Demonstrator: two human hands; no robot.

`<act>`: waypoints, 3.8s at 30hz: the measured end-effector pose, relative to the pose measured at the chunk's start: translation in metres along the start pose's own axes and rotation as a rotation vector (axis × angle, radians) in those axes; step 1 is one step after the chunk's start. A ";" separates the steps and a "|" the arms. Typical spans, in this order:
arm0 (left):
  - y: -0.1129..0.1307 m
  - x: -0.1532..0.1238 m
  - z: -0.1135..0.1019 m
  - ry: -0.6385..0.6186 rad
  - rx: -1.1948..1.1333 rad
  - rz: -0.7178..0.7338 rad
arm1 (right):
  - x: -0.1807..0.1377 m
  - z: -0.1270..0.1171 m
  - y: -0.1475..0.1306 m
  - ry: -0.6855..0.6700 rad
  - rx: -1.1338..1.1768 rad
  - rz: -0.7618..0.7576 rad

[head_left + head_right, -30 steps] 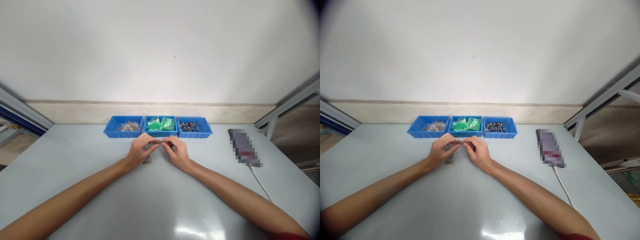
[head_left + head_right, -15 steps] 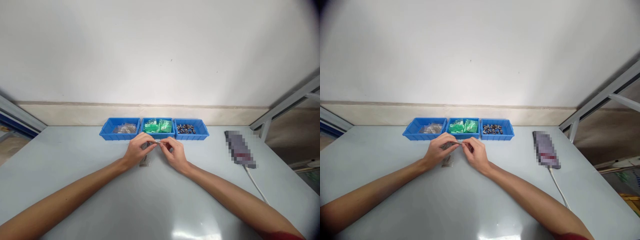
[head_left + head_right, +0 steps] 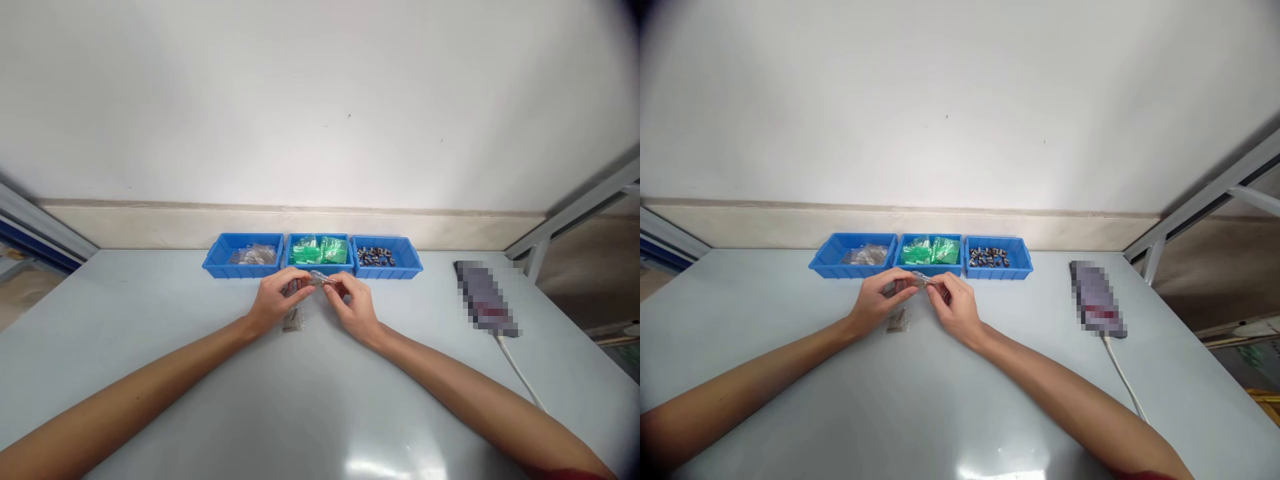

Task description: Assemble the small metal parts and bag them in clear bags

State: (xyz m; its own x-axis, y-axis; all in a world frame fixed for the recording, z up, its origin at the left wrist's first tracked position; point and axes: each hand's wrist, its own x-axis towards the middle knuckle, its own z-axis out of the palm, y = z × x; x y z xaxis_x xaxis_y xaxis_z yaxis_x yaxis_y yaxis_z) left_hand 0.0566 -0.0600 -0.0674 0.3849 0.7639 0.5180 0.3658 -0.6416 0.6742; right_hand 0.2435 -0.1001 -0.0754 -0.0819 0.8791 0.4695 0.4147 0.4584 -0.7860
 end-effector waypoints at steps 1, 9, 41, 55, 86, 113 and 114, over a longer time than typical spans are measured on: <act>0.000 0.000 0.000 0.004 -0.002 -0.011 | 0.000 0.000 0.000 -0.001 0.004 0.004; -0.001 -0.002 0.000 -0.040 -0.046 -0.036 | 0.000 -0.001 0.000 -0.029 0.009 0.009; 0.000 0.001 -0.002 -0.113 -0.146 -0.047 | -0.001 0.000 0.000 -0.019 0.016 0.015; 0.003 0.001 -0.001 -0.144 -0.047 -0.061 | 0.001 0.000 -0.001 -0.041 -0.024 -0.031; -0.005 -0.005 0.000 -0.040 -0.013 0.033 | -0.001 0.001 -0.001 -0.048 -0.020 -0.108; 0.004 -0.003 -0.001 -0.022 -0.010 0.015 | 0.000 -0.001 -0.001 -0.040 -0.025 -0.081; 0.004 -0.003 0.000 -0.021 -0.021 0.015 | -0.001 -0.001 -0.001 -0.035 -0.016 -0.079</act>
State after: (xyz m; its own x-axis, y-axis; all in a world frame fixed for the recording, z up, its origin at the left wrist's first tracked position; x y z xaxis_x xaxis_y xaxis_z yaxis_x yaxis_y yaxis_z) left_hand 0.0564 -0.0650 -0.0665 0.4082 0.7524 0.5169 0.3424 -0.6511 0.6773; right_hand 0.2440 -0.1012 -0.0743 -0.1466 0.8446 0.5149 0.4204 0.5243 -0.7405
